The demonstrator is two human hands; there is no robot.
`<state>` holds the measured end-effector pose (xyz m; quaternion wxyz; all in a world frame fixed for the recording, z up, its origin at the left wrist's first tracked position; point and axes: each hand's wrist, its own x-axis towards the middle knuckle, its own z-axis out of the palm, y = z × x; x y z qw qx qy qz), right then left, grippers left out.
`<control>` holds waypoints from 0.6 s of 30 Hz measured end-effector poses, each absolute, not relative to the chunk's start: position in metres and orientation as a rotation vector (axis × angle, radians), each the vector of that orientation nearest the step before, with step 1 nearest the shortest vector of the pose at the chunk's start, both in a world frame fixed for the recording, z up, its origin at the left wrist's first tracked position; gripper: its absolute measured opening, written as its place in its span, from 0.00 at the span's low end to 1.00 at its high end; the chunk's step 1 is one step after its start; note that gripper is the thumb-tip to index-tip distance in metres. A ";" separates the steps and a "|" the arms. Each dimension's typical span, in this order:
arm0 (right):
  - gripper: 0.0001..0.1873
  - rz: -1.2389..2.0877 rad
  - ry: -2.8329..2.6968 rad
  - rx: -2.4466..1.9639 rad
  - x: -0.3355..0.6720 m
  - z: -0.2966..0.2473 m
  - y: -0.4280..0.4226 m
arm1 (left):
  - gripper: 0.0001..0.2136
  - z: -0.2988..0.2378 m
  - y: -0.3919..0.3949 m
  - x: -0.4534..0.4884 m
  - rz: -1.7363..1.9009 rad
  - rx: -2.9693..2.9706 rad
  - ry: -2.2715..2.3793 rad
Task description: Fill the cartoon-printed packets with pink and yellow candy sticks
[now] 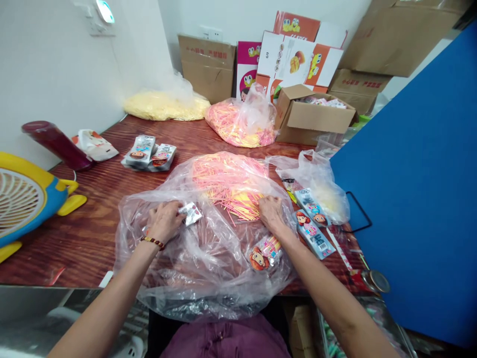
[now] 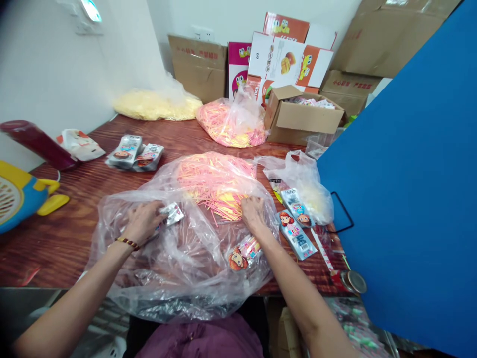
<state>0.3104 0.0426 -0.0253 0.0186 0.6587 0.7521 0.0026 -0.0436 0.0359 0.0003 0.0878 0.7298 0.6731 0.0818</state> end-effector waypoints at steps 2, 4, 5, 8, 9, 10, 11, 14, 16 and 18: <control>0.16 -0.027 2.348 2.040 0.311 -0.026 0.046 | 0.11 0.004 0.039 -0.046 0.196 2.227 1.982; 0.15 -0.059 2.356 2.055 0.311 -0.026 0.050 | 0.10 0.009 0.040 -0.049 0.157 2.245 1.975; 0.15 -0.073 2.359 2.068 0.312 -0.026 0.052 | 0.10 0.011 0.041 -0.051 0.149 2.246 1.971; 0.15 -0.120 2.370 2.117 0.313 -0.023 0.054 | 0.10 0.016 0.039 -0.056 0.168 2.224 1.944; 0.15 -0.139 2.374 2.134 0.313 -0.022 0.054 | 0.11 0.017 0.037 -0.058 0.190 2.218 1.923; 0.15 -0.159 2.377 2.152 0.313 -0.021 0.054 | 0.12 0.018 0.035 -0.059 0.224 2.215 1.898; 0.15 -0.180 2.381 2.171 0.313 -0.020 0.053 | 0.13 0.019 0.033 -0.061 0.270 2.217 1.871; 0.15 -0.262 2.404 2.216 0.312 -0.017 0.053 | 0.15 0.025 0.024 -0.061 0.460 2.221 1.790; 0.13 -0.339 2.428 2.239 0.311 -0.016 0.053 | 0.15 0.032 0.018 -0.058 0.576 2.195 1.743; 0.11 -0.431 2.459 2.268 0.310 -0.015 0.055 | 0.14 0.039 0.012 -0.053 0.686 2.127 1.696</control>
